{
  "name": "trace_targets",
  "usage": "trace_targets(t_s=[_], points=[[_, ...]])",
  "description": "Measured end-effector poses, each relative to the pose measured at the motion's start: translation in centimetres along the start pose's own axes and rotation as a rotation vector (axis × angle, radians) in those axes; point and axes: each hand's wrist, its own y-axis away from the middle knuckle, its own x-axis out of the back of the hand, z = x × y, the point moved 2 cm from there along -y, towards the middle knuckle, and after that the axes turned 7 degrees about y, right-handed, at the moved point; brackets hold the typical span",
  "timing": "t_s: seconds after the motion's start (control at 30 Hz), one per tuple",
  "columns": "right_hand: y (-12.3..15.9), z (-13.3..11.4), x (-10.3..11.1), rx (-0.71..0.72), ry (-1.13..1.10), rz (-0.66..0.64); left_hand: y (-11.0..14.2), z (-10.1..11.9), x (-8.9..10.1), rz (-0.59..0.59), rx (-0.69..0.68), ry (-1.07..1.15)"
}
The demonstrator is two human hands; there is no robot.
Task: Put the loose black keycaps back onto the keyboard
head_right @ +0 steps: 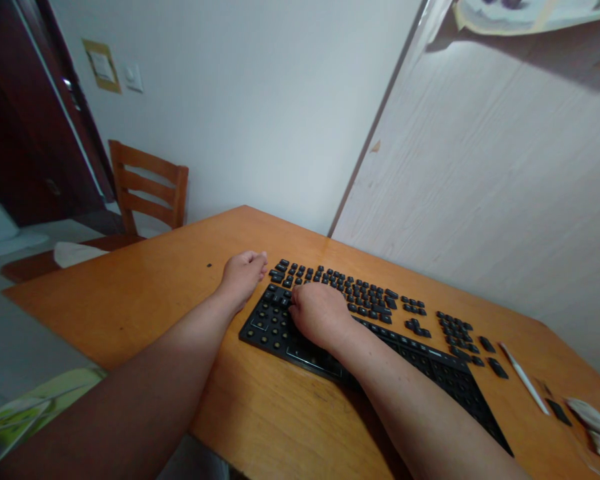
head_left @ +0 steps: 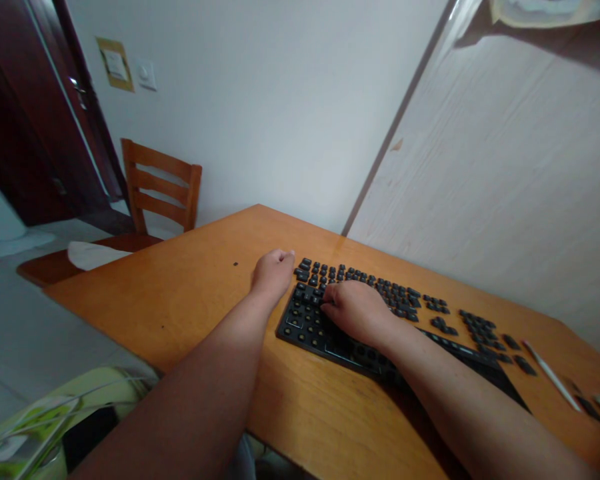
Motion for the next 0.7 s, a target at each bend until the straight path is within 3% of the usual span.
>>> trace_targets(t_s=[0.5, 0.7], points=[[1.4, 1.8, 0.4, 0.036, -0.129, 0.018, 0.1, 0.3, 0.1, -0.003, 0.022, -0.012], [2.2, 1.4, 0.1, 0.08, -0.106, 0.014, 0.1, 0.4, 0.1, 0.005, 0.021, -0.002]])
